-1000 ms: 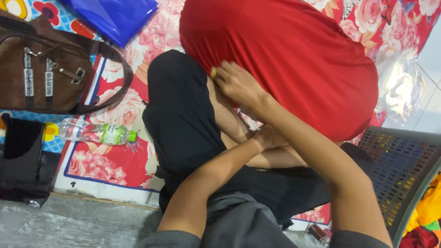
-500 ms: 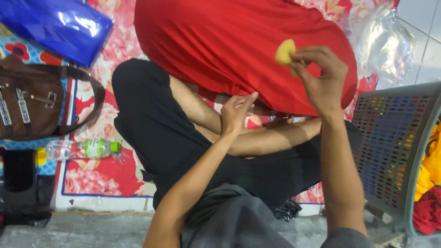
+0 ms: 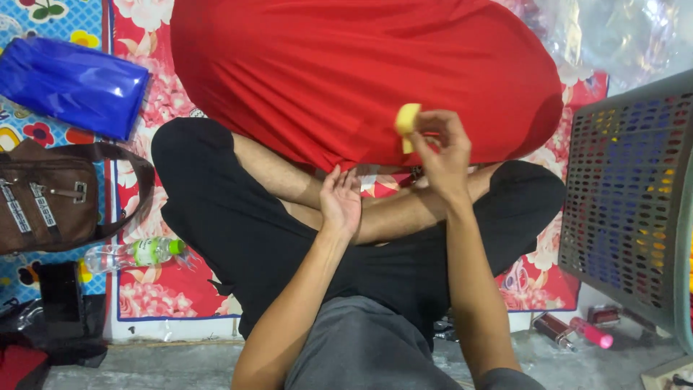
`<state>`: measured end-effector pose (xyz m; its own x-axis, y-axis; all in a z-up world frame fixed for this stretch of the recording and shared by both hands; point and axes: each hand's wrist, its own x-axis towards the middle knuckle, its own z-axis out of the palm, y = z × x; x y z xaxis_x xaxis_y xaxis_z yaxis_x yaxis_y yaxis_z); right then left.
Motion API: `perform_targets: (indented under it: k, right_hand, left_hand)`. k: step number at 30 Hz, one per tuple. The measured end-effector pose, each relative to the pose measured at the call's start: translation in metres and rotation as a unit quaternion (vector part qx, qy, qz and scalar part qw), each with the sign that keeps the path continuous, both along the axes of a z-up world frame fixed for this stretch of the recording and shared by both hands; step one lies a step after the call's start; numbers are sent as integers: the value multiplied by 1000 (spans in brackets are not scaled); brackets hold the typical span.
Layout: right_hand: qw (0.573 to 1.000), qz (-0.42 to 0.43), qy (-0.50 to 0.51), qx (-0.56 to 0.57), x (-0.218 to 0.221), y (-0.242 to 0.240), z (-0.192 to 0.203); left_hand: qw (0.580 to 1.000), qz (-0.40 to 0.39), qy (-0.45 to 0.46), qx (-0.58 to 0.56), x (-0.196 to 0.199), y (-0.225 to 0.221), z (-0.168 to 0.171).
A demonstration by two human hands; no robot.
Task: Fitting a red elastic protective cover onto a motorcycle seat and smoothing it out using a small sponge.
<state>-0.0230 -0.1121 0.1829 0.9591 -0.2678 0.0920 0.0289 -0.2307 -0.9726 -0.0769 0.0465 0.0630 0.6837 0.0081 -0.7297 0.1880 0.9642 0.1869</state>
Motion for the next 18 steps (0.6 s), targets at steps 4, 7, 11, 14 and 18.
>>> perform_targets:
  k: [4,7,11,14,18]
  right_hand:
    - [969,148,-95,-173,22,29,22]
    - [913,249,-176,-271,47,52,12]
    - [783,309,-366,-397,71,113,-3]
    - [691,324,-431,-480,77,137,-23]
    - [632,363,-432,-531,71,97,-23]
  left_hand:
    - [999,13,27,-36,4,-5,-13]
    - [999,-16,27,-28,5,-13,-8]
    - [997,-66,36,-32,8,-11,-21]
    - [996,-68,59,-24,13,-11,-2]
    - [996,-28,76,-26,23,-16,-47]
